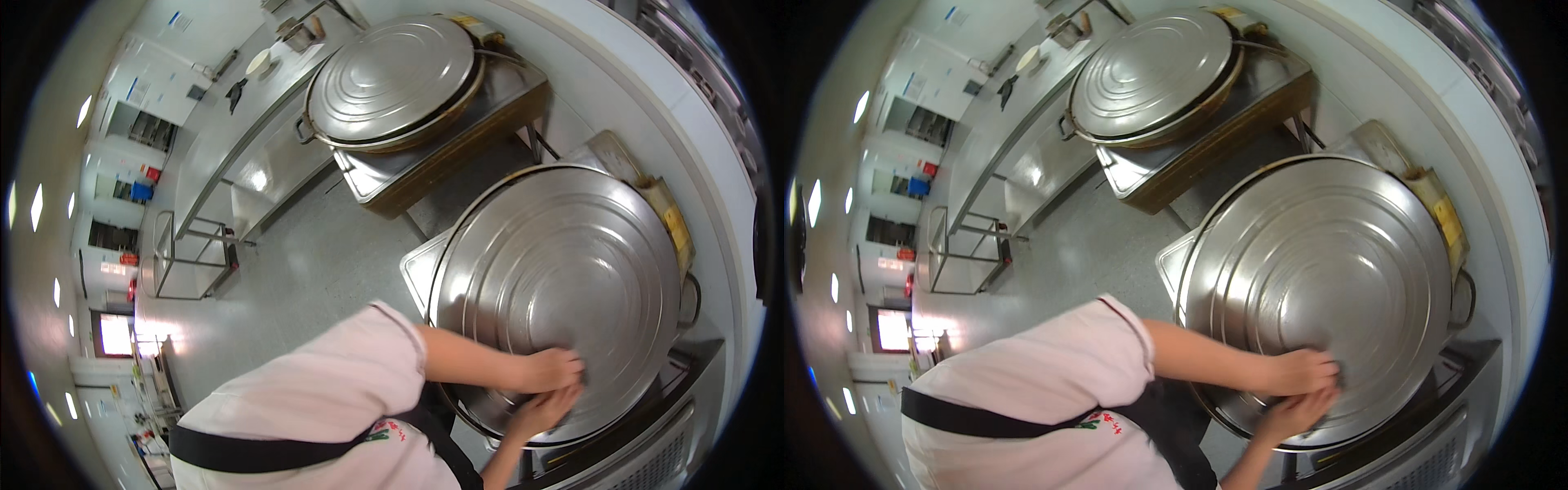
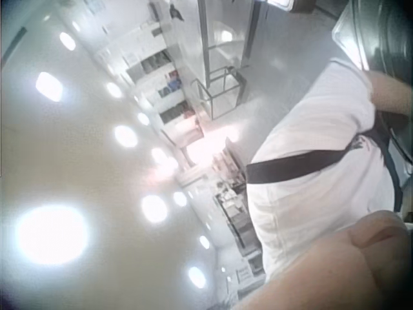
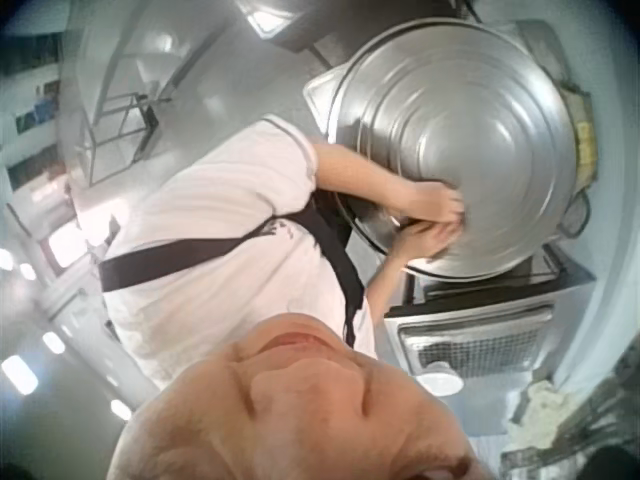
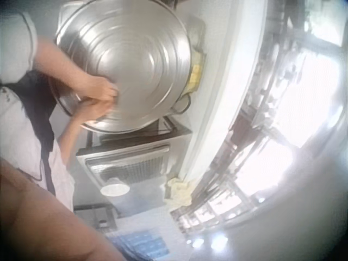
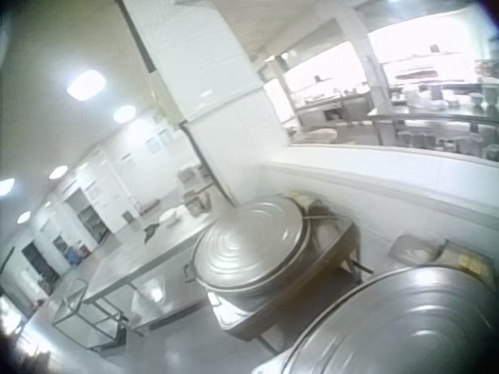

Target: The person scrubs a large metal lid with a steel wool pad, then wipes it with a cloth. The person rinses the steel wool pad in a sink. The lid remains on the equipment after cleaning.

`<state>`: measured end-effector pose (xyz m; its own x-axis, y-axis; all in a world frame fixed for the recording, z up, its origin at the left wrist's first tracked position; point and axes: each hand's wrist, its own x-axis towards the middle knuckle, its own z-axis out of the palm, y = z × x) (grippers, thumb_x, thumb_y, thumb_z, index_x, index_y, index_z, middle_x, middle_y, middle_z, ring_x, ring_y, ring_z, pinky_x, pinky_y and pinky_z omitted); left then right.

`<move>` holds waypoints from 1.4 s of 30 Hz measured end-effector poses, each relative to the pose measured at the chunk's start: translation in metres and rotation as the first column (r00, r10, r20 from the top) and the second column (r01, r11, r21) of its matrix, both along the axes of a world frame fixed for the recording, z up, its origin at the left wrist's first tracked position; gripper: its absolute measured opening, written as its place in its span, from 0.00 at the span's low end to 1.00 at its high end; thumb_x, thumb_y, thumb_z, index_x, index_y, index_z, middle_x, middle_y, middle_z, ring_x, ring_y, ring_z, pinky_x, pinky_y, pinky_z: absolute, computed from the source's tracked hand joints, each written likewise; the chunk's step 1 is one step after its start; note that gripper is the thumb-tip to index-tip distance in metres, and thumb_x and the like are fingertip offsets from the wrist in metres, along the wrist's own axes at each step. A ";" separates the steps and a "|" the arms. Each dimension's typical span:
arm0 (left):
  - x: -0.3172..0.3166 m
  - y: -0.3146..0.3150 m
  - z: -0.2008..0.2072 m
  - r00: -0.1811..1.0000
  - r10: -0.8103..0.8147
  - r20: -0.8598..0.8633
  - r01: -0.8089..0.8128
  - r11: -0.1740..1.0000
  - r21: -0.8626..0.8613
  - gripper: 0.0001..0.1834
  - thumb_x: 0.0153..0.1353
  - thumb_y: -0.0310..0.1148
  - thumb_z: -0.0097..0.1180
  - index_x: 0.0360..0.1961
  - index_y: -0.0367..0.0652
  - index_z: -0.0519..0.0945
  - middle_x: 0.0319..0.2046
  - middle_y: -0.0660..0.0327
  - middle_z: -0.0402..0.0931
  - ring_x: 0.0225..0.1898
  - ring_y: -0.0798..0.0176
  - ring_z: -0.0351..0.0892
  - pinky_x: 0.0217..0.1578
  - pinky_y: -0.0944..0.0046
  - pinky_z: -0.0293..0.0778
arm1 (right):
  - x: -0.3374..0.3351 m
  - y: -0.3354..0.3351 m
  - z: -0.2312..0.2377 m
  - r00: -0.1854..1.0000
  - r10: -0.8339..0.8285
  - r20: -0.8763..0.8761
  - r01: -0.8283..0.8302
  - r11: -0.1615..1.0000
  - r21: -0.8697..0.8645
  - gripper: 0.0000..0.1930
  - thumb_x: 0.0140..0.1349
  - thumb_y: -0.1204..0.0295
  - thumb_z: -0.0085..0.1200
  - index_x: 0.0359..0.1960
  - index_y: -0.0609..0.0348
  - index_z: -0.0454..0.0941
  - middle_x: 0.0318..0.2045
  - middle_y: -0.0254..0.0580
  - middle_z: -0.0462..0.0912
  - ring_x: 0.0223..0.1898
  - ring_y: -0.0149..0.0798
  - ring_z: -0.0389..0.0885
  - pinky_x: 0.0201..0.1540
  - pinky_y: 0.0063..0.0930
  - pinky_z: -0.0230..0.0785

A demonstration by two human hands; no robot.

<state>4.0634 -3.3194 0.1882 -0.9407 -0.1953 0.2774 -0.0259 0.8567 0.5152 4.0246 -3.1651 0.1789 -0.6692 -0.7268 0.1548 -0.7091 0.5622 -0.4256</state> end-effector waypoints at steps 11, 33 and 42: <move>0.011 -0.199 0.009 0.884 0.440 -0.157 -0.432 0.898 0.087 0.08 0.49 0.24 0.65 0.32 0.40 0.82 0.36 0.54 0.77 0.44 0.44 0.78 0.44 0.47 0.77 | -0.047 -0.241 0.025 0.918 0.382 -0.103 -0.393 0.913 -0.109 0.23 0.78 0.66 0.42 0.67 0.64 0.76 0.72 0.49 0.75 0.74 0.58 0.69 0.77 0.56 0.57; -0.039 -0.145 -0.014 0.915 0.400 0.045 -0.402 0.904 0.148 0.12 0.47 0.26 0.68 0.35 0.43 0.83 0.45 0.52 0.80 0.49 0.42 0.80 0.52 0.47 0.79 | -0.048 -0.181 0.027 0.974 0.211 -0.079 -0.218 0.972 -0.089 0.27 0.83 0.58 0.36 0.73 0.63 0.70 0.74 0.46 0.72 0.76 0.59 0.66 0.77 0.60 0.54; 0.045 -0.100 0.023 0.943 0.332 0.000 -0.322 0.917 0.235 0.07 0.56 0.20 0.57 0.36 0.40 0.81 0.36 0.48 0.77 0.44 0.40 0.79 0.45 0.45 0.77 | 0.004 -0.120 0.040 0.967 0.254 0.006 -0.254 0.966 -0.048 0.24 0.69 0.74 0.51 0.67 0.65 0.76 0.71 0.46 0.75 0.75 0.56 0.66 0.76 0.64 0.54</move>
